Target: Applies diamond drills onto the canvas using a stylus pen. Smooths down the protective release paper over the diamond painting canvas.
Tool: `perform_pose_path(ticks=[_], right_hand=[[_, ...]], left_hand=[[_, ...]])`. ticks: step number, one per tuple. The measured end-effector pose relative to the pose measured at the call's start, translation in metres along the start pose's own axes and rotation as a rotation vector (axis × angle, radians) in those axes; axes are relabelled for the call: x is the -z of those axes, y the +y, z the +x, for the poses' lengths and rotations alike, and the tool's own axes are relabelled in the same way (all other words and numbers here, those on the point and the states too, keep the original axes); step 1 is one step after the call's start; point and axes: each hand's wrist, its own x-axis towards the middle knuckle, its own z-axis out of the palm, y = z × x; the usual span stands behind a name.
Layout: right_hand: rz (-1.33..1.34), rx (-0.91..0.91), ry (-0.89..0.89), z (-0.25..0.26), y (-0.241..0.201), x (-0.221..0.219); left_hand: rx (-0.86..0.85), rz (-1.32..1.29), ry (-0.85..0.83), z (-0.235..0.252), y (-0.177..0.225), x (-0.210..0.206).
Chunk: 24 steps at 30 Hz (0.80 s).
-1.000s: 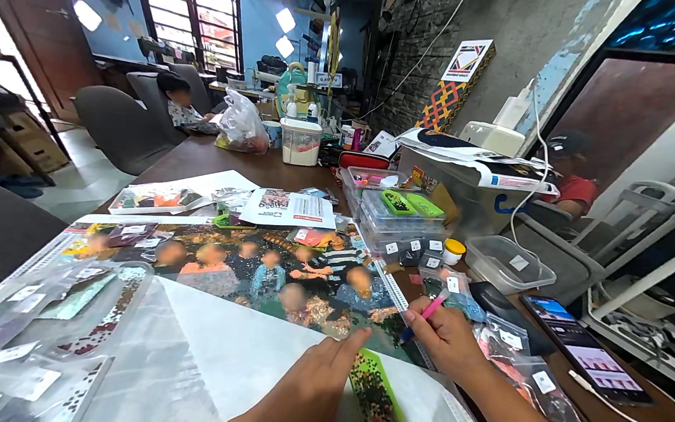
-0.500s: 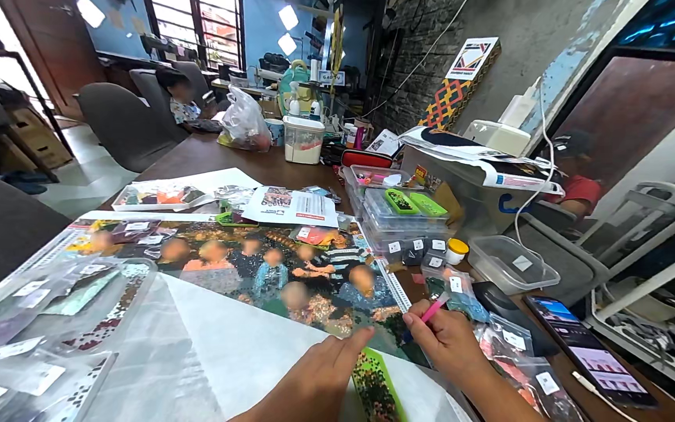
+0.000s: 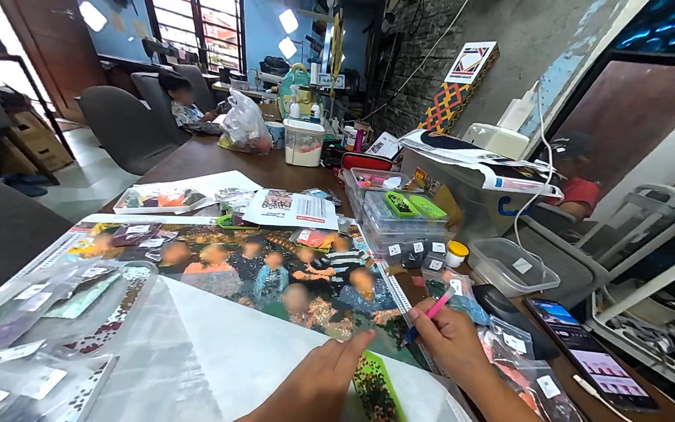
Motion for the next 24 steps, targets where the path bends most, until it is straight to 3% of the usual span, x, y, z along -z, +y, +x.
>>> perform_pose_path(ticks=[8,15,24], right_hand=[[-0.042,0.085,-0.007,-0.001,0.001,-0.003],[0.067,0.108,0.127,0.003,0.004,-0.002],[0.212,0.039,0.027,-0.003,-0.011,-0.003]], left_hand=[[0.001,0.002,-0.012,0.0,0.001,0.002],[0.014,-0.022,-0.022,0.001,0.003,0.003],[0.063,-0.051,-0.055,0.002,0.006,0.005]])
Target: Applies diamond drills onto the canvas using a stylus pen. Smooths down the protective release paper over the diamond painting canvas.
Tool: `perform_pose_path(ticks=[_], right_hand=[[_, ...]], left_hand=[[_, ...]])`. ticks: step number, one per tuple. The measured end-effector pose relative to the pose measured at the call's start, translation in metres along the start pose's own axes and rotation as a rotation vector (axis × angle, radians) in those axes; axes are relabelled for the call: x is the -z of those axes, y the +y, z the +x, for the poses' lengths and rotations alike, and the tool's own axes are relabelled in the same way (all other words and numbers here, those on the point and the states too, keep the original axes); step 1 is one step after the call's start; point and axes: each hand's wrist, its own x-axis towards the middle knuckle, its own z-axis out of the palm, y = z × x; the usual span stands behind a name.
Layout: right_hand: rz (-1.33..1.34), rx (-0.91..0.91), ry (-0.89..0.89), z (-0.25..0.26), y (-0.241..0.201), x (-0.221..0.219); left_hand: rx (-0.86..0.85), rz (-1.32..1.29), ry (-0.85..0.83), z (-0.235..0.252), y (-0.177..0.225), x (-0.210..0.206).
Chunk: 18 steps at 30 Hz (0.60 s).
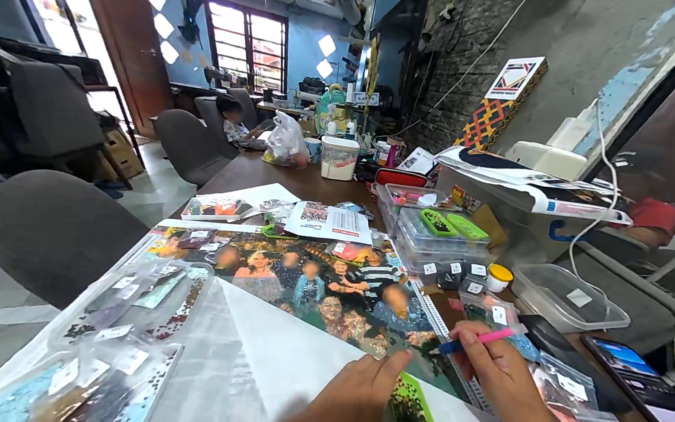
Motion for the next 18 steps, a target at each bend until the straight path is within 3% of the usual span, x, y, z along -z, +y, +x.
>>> perform_pose_path(ticks=[13,18], right_hand=[[-0.057,0.174,-0.207,-0.013,-0.009,-0.019],[-0.108,0.207,-0.174,-0.012,-0.007,-0.024]], left_hand=[[-0.029,0.052,0.027,0.001,-0.003,-0.004],[-0.042,0.042,0.038,0.001,-0.004,-0.005]])
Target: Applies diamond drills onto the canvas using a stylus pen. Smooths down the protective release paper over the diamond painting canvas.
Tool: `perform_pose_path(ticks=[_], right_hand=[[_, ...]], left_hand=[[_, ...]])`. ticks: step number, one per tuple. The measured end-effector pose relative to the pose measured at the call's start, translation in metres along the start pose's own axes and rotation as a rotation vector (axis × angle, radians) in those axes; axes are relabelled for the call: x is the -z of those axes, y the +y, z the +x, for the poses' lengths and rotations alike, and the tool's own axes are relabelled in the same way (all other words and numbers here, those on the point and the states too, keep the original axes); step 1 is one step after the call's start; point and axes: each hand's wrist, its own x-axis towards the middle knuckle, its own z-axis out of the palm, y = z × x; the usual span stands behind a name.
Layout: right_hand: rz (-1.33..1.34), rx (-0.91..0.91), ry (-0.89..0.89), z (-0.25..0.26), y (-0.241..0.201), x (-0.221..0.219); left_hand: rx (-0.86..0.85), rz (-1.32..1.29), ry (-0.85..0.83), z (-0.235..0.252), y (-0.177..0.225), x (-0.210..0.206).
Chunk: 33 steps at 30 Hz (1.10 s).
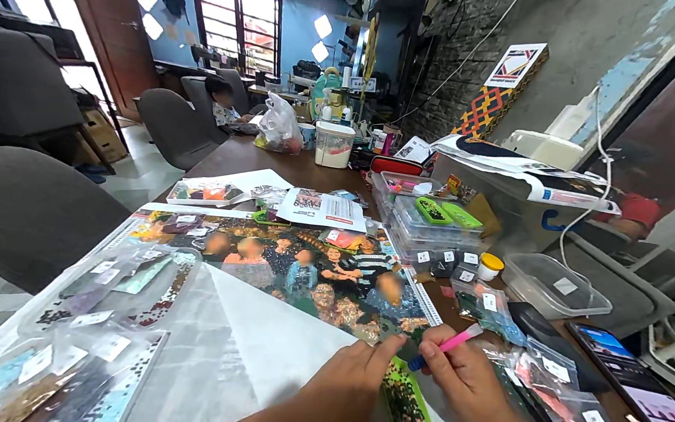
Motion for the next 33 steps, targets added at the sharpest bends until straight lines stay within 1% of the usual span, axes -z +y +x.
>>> perform_pose_path(ticks=[8,18,25,33], right_hand=[[0.009,0.036,-0.034,0.0016,-0.0007,-0.0077],[-0.043,0.007,0.049,0.003,0.003,-0.0047],[-0.004,0.018,0.031,0.0044,0.0002,-0.0081],[-0.063,-0.001,0.069,0.0037,0.007,-0.0033]], left_hand=[[-0.021,0.024,0.014,-0.0005,-0.0022,-0.002],[-0.012,0.012,0.011,0.0,-0.0028,-0.0027],[-0.001,0.032,0.009,-0.0001,-0.0012,-0.002],[-0.029,0.049,0.031,-0.0005,-0.0032,-0.0043]])
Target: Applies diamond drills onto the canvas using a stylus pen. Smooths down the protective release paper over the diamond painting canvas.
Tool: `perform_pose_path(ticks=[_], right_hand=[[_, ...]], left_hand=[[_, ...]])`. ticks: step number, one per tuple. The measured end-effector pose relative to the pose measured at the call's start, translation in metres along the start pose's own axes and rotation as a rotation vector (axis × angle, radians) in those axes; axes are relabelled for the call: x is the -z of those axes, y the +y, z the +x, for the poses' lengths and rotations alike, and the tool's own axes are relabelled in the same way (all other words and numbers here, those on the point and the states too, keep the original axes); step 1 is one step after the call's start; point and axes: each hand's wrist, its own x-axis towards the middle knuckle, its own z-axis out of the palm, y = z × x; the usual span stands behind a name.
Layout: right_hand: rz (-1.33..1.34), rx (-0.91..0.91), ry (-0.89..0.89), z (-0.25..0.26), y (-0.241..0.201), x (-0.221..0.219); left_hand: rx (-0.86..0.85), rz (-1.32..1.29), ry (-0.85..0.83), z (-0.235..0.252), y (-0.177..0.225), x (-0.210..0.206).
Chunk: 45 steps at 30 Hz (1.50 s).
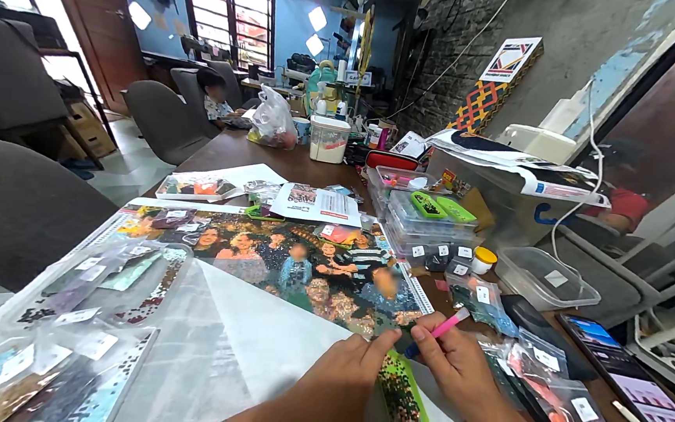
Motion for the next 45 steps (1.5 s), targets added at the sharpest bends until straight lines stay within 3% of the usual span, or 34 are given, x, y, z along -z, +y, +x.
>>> perform_pose_path(ticks=[31,41,45], right_hand=[[0.014,-0.038,-0.036,-0.001,0.003,0.002],[0.236,-0.491,0.095,0.011,-0.003,0.036],[0.116,-0.397,0.099,0.004,0.006,0.039]], left_hand=[[0.003,-0.013,-0.01,0.001,0.0,0.0],[0.011,-0.008,-0.014,0.002,0.0,0.0],[0.048,-0.025,-0.052,0.002,0.002,0.003]])
